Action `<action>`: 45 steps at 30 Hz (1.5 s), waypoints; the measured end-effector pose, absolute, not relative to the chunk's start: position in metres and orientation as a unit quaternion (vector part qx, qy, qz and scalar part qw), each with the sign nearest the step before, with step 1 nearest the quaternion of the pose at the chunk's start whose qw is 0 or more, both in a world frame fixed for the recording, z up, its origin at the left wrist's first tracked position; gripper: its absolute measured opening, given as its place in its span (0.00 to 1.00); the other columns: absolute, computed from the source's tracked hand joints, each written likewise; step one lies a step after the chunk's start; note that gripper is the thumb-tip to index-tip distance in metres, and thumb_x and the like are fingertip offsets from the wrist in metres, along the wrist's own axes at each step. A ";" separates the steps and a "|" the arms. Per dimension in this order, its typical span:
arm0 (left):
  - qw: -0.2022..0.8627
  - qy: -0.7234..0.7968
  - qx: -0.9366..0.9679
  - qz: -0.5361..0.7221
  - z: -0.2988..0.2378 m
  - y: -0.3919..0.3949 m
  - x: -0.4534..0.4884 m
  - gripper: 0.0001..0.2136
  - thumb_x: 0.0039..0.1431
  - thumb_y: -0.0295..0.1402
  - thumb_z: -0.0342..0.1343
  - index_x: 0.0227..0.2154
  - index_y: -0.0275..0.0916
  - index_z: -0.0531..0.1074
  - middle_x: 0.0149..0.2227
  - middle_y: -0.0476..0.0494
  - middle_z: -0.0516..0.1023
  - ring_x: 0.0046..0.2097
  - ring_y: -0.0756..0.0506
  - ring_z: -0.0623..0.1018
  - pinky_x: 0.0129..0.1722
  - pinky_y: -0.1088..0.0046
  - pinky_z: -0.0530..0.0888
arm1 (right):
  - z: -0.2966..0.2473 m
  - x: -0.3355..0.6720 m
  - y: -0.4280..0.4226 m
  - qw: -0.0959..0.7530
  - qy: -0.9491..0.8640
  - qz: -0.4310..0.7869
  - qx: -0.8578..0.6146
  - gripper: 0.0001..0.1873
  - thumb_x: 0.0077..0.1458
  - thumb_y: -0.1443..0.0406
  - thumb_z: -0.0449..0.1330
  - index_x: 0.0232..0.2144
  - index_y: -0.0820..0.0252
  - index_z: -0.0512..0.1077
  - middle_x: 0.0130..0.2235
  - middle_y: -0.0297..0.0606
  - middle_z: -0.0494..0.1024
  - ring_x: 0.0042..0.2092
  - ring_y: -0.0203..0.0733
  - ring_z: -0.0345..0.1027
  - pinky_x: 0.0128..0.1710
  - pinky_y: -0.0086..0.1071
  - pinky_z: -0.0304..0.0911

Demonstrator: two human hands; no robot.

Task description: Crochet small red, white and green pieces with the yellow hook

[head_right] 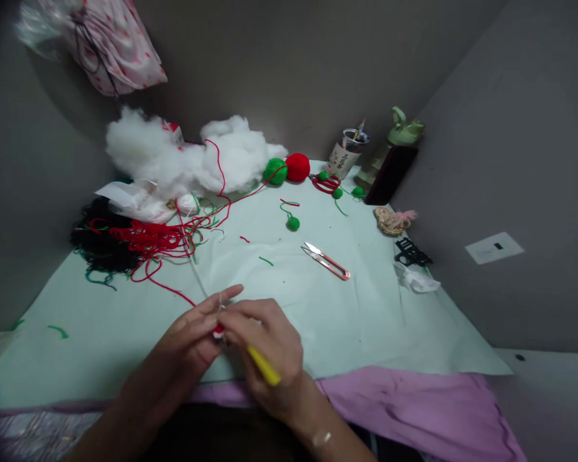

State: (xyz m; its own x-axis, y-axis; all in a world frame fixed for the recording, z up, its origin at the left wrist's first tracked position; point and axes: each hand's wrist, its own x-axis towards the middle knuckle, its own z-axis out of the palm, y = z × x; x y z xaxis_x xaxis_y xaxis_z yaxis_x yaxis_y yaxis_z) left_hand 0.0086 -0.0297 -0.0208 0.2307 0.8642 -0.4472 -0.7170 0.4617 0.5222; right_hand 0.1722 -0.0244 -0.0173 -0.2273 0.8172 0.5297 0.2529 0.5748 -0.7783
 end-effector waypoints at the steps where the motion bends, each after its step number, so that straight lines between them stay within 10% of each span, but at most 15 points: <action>1: 0.771 0.362 0.094 0.516 -0.020 -0.029 0.007 0.21 0.53 0.34 0.73 0.50 0.37 0.83 0.35 0.45 0.82 0.39 0.47 0.80 0.46 0.72 0.75 | -0.017 0.173 -0.024 0.524 -0.701 0.310 -0.372 0.17 0.68 0.72 0.59 0.51 0.49 0.80 0.43 0.38 0.84 0.44 0.43 0.78 0.43 0.38 0.76; 20: 0.681 0.465 0.195 0.530 -0.002 -0.030 0.014 0.14 0.51 0.30 0.69 0.42 0.42 0.85 0.29 0.51 0.76 0.35 0.49 0.74 0.41 0.73 0.69 | -0.014 0.174 -0.015 0.557 -0.500 0.578 -0.324 0.10 0.71 0.62 0.59 0.42 0.55 0.81 0.39 0.37 0.83 0.35 0.37 0.78 0.39 0.32 0.75; 37: 0.567 0.528 0.264 0.575 -0.012 -0.036 0.024 0.17 0.49 0.25 0.69 0.44 0.43 0.83 0.29 0.54 0.74 0.38 0.48 0.75 0.46 0.73 0.72 | -0.012 0.181 -0.025 0.438 -0.819 0.185 -0.322 0.21 0.66 0.74 0.54 0.58 0.55 0.70 0.47 0.46 0.83 0.47 0.46 0.81 0.42 0.38 0.80; 45: 0.800 0.332 0.106 0.489 -0.019 -0.034 0.010 0.25 0.54 0.35 0.72 0.56 0.40 0.79 0.37 0.47 0.80 0.40 0.48 0.77 0.49 0.71 0.73 | -0.019 0.179 -0.027 0.478 -0.759 0.244 -0.369 0.20 0.68 0.72 0.57 0.56 0.49 0.77 0.46 0.41 0.82 0.46 0.44 0.79 0.44 0.37 0.78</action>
State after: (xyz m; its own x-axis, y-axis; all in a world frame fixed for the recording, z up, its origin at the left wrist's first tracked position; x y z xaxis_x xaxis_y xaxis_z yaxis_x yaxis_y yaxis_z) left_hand 0.0096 -0.0335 -0.0187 0.3027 0.8521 -0.4270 -0.7116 0.5001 0.4935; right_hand 0.1792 -0.0272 -0.0191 -0.2719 0.7927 0.5455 0.3270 0.6093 -0.7224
